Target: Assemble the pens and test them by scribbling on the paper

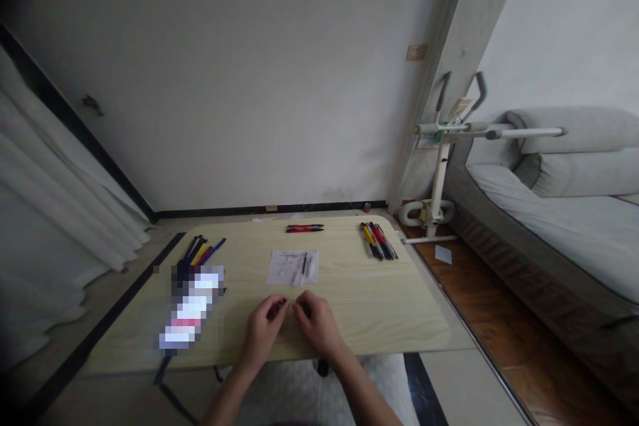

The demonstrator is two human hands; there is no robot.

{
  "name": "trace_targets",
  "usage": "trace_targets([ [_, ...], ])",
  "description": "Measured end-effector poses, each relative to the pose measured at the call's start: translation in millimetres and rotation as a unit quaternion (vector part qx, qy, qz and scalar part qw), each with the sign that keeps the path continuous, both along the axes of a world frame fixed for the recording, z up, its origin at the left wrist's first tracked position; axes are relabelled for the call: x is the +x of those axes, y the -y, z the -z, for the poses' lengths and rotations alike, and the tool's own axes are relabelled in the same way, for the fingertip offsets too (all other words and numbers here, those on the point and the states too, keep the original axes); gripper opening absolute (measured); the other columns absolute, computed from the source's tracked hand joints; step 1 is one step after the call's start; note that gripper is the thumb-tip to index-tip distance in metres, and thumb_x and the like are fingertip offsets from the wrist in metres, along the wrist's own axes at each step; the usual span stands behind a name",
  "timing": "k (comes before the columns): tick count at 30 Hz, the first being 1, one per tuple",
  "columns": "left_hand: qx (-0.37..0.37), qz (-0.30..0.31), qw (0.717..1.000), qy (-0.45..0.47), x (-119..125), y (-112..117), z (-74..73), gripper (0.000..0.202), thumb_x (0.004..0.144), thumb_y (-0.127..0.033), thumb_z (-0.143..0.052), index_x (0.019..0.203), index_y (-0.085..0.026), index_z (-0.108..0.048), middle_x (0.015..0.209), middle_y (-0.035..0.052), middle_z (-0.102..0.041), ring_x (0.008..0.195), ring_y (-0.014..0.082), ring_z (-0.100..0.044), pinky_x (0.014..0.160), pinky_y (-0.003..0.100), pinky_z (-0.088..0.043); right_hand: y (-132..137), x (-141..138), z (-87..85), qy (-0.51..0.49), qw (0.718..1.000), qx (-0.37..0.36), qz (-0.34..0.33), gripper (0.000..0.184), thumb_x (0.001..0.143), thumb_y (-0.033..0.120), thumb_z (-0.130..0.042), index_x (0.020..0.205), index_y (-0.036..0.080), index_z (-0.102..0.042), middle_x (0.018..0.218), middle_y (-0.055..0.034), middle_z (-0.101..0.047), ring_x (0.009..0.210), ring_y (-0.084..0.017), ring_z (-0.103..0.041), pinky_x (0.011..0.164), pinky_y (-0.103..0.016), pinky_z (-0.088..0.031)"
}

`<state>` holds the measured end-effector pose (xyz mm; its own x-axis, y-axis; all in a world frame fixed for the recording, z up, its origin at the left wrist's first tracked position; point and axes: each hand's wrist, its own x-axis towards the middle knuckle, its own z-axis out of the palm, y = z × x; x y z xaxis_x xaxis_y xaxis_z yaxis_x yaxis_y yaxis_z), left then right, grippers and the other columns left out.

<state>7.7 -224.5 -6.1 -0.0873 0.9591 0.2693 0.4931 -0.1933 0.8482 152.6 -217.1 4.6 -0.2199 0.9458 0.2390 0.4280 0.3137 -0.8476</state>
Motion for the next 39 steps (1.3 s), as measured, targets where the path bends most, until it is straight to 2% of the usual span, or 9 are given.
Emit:
trace_targets([
  [4, 0.001, -0.021, 1.000, 0.011, -1, -1, 2.8, 0.020, 0.075, -0.032, -0.053, 0.083, -0.016, -0.060, 0.078, 0.0063, -0.066, 0.070, 0.0177, -0.061, 0.065, 0.029, -0.049, -1, 0, 0.9, 0.004, 1.000, 0.003, 0.002, 0.011, 0.079, 0.022, -0.046, 0.073, 0.016, -0.054, 0.061, 0.0004, -0.057, 0.055, -0.011, -0.048, 0.052, -0.021, -0.035],
  [8, 0.003, -0.037, 0.999, 0.012, -10, -11, -2.9, 0.023, 0.074, -0.034, -0.053, 0.085, -0.015, -0.060, 0.078, 0.0064, -0.066, 0.069, 0.0171, -0.061, 0.063, 0.027, -0.048, -1, 0, 0.8, 0.006, 1.000, 0.001, 0.005, 0.010, 0.078, 0.022, -0.047, 0.072, 0.017, -0.054, 0.059, 0.0012, -0.055, 0.054, -0.011, -0.048, 0.052, -0.021, -0.035],
  [12, 0.016, -0.061, 0.996, -0.056, -27, -35, -12.8, 0.024, 0.074, -0.035, -0.052, 0.082, -0.015, -0.062, 0.072, 0.0052, -0.065, 0.061, 0.0151, -0.058, 0.058, 0.025, -0.045, -1, 1, -1.2, 0.001, 1.000, 0.002, 0.000, 0.010, 0.078, 0.022, -0.047, 0.073, 0.017, -0.054, 0.062, 0.0006, -0.056, 0.056, -0.011, -0.049, 0.053, -0.021, -0.036],
  [16, -0.001, -0.047, 0.987, -0.152, -41, -59, -16.6, 0.020, 0.074, -0.029, -0.051, 0.082, -0.014, -0.063, 0.074, 0.0059, -0.065, 0.062, 0.0147, -0.057, 0.060, 0.024, -0.043, -1, 2, -1.8, -0.004, 1.000, 0.000, 0.000, 0.011, 0.079, 0.021, -0.046, 0.073, 0.017, -0.054, 0.062, 0.0004, -0.057, 0.056, -0.011, -0.049, 0.054, -0.021, -0.036],
  [19, -0.004, -0.042, 0.976, -0.215, -44, -69, -17.3, 0.018, 0.076, -0.026, -0.050, 0.083, -0.015, -0.063, 0.076, 0.0058, -0.064, 0.063, 0.0139, -0.056, 0.059, 0.023, -0.041, -1, 2, -2.2, -0.003, 1.000, -0.001, 0.001, 0.011, 0.079, 0.021, -0.046, 0.073, 0.016, -0.054, 0.062, 0.0005, -0.056, 0.056, -0.011, -0.049, 0.053, -0.020, -0.036],
  [23, -0.001, -0.046, 0.964, -0.262, -41, -72, -19.7, 0.019, 0.078, -0.026, -0.049, 0.084, -0.016, -0.063, 0.081, 0.0065, -0.063, 0.068, 0.0141, -0.056, 0.060, 0.022, -0.038, 0, 3, -4.2, 0.003, 1.000, -0.001, 0.002, 0.010, 0.078, 0.020, -0.047, 0.073, 0.017, -0.054, 0.062, 0.0006, -0.056, 0.056, -0.011, -0.050, 0.053, -0.020, -0.036],
  [30, -0.029, -0.054, 0.958, -0.281, -34, -69, -18.8, 0.022, 0.080, -0.029, -0.046, 0.087, -0.016, -0.063, 0.084, 0.0073, -0.063, 0.074, 0.0154, -0.057, 0.063, 0.023, -0.037, -1, 3, -3.7, -0.005, 1.000, -0.007, -0.003, 0.010, 0.078, 0.020, -0.047, 0.072, 0.017, -0.054, 0.060, 0.0010, -0.055, 0.055, -0.011, -0.050, 0.053, -0.020, -0.036],
  [39, -0.020, -0.057, 0.951, -0.305, -32, -71, -16.7, 0.025, 0.081, -0.033, -0.045, 0.080, -0.017, -0.064, 0.081, 0.0068, -0.062, 0.071, 0.0146, -0.056, 0.061, 0.022, -0.035, -2, 3, -3.5, -0.009, 1.000, -0.009, -0.005, 0.010, 0.078, 0.021, -0.047, 0.073, 0.017, -0.054, 0.060, 0.0012, -0.055, 0.055, -0.011, -0.049, 0.052, -0.020, -0.035],
])
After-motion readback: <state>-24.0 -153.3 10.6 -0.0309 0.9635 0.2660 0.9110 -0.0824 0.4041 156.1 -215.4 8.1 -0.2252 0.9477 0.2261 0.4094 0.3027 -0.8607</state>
